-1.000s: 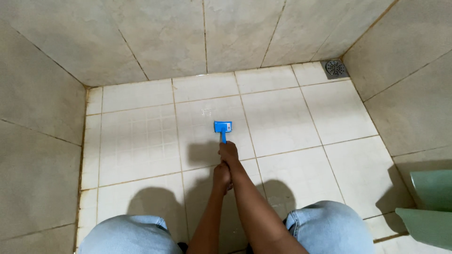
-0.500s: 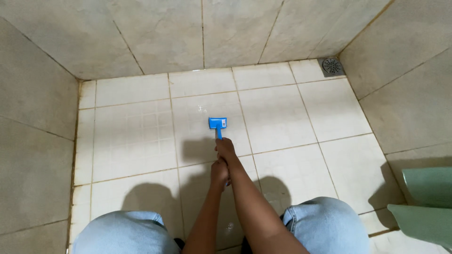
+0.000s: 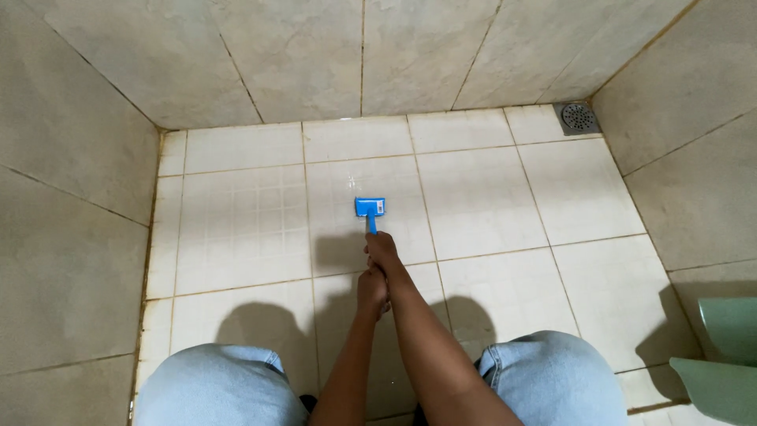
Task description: The person scrubs the tiled floor and walls of a shower stall using a blue scrub brush. They start by scrubbing the floor tiles and then move to scrub the vertical wall tiles and the corner seams.
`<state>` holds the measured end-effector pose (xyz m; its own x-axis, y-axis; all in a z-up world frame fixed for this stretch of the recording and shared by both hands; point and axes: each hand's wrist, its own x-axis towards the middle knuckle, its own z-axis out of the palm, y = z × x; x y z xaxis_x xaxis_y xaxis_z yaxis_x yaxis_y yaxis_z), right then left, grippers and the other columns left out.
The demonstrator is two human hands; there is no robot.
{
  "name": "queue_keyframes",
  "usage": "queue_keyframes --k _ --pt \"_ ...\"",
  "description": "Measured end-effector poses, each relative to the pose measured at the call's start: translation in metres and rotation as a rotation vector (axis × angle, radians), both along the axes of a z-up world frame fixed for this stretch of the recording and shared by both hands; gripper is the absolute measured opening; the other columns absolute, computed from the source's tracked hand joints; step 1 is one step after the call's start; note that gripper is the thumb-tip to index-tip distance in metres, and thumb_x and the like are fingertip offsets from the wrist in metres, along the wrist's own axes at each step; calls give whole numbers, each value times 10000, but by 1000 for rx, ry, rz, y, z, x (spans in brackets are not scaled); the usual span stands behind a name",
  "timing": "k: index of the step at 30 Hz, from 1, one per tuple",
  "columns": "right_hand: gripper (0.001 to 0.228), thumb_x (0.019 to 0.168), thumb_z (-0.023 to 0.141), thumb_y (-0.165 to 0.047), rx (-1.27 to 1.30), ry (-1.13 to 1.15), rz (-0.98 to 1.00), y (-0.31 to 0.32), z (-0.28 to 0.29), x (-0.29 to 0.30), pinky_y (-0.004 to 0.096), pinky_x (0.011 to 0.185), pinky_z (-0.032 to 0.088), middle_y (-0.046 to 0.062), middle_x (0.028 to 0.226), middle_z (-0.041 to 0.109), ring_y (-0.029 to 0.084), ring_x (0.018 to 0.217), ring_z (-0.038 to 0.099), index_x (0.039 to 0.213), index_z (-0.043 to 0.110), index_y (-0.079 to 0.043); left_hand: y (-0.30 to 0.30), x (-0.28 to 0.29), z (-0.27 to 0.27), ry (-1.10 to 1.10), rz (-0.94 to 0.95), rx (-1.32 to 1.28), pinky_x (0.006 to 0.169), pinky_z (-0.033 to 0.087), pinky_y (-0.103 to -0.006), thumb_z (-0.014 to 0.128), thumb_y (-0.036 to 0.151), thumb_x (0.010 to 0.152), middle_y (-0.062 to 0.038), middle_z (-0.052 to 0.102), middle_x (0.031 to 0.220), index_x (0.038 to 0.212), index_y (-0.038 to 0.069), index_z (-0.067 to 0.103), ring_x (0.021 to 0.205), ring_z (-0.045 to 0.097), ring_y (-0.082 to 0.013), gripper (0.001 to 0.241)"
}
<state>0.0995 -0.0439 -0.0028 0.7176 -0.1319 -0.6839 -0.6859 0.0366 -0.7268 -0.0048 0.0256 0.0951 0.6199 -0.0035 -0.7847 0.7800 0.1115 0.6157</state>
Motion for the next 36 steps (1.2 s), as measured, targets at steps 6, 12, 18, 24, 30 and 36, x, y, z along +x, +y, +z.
queue_keyframes --k 6,12,18,24,30,36 --pt "252 956 529 -214 38 -68 8 0 -18 1 440 415 472 155 672 604 275 415 553 913 577 29 2 -3 4 0 -6 42 348 233 -374 312 421 1061 -40 431 528 757 75 509 379 364 -177 501" --pt "215 951 562 -225 96 -35 -53 1 -28 3 445 406 436 110 629 542 261 409 511 893 553 -18 1 -4 3 -31 25 -3 349 207 -373 338 443 1071 -37 429 528 734 78 514 374 353 -171 528" --pt "250 961 569 -239 93 -24 -29 20 -18 3 448 392 426 116 629 552 264 413 515 883 571 -1 15 -4 12 -29 13 52 350 217 -371 311 540 1076 -41 419 520 713 72 487 373 344 -168 618" --pt "256 963 577 -260 64 -31 -20 2 -37 3 440 397 435 116 635 560 250 416 495 880 568 -18 1 -5 3 -4 1 47 357 243 -376 328 546 1068 -52 458 521 740 65 564 375 373 -173 628" --pt "266 966 570 -254 53 -44 -9 1 -28 3 436 391 442 119 621 561 253 398 511 868 570 -7 -1 -4 8 -63 -37 129 354 299 -418 311 588 1067 -131 504 513 724 -10 601 362 445 -233 748" --pt "326 975 578 -266 49 -91 57 14 -61 9 436 383 450 127 614 550 249 387 518 843 554 31 6 -3 -32 -168 -41 272 366 402 -464 340 500 1024 -195 639 564 778 -56 682 396 588 -290 698"
